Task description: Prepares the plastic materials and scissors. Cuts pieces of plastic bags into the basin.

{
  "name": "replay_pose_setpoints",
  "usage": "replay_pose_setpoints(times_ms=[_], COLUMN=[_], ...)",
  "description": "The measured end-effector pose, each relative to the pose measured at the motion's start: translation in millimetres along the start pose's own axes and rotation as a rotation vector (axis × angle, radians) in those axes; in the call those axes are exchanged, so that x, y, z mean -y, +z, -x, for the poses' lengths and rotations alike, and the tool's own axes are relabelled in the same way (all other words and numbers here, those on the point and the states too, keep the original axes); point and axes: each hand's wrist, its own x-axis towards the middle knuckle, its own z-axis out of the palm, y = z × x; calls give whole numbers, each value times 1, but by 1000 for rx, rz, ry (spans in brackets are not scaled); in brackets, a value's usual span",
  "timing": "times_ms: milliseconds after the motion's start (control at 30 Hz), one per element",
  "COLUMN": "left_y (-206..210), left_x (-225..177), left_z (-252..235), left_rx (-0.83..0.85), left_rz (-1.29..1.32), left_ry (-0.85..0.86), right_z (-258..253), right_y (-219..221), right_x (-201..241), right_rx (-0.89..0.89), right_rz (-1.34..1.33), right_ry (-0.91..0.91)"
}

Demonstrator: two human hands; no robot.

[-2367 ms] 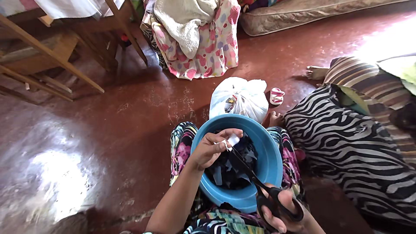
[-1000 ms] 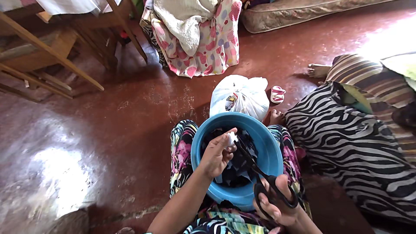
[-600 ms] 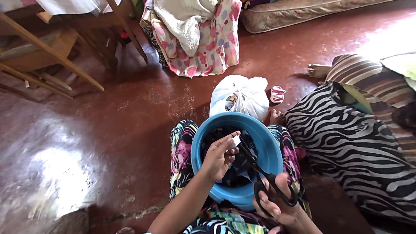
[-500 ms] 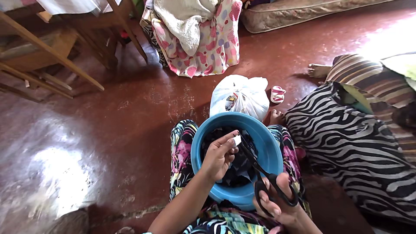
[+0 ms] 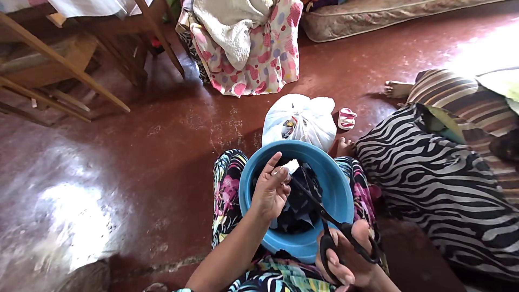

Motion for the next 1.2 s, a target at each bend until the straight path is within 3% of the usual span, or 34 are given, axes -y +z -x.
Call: replay_pose_setpoints(times_ms=[433, 567, 700, 833, 967, 1067, 1200], left_y=[-8, -9, -3, -3, 0, 0, 2], left_x=[21, 20, 12, -1, -14, -19, -23], left_z=[0, -1, 3, 9, 16, 20, 20], left_rx=[109, 95, 26, 28, 47, 59, 17], left_rz=[142, 106, -39, -182, -349, -437, -478], left_ry=[-12, 14, 78, 145, 179, 192, 183], right_z=[-2, -2, 1, -1, -4, -7, -8], right_y=[-6, -3, 5, 23, 35, 38, 39], right_x=[-3, -3, 4, 9, 7, 3, 3], right_rx=[33, -2, -170, -483, -882, -961, -975], right_rz=[-119, -30, 244, 754, 1388, 1815, 1938], right_ry=[5, -4, -49, -92, 35, 51, 42])
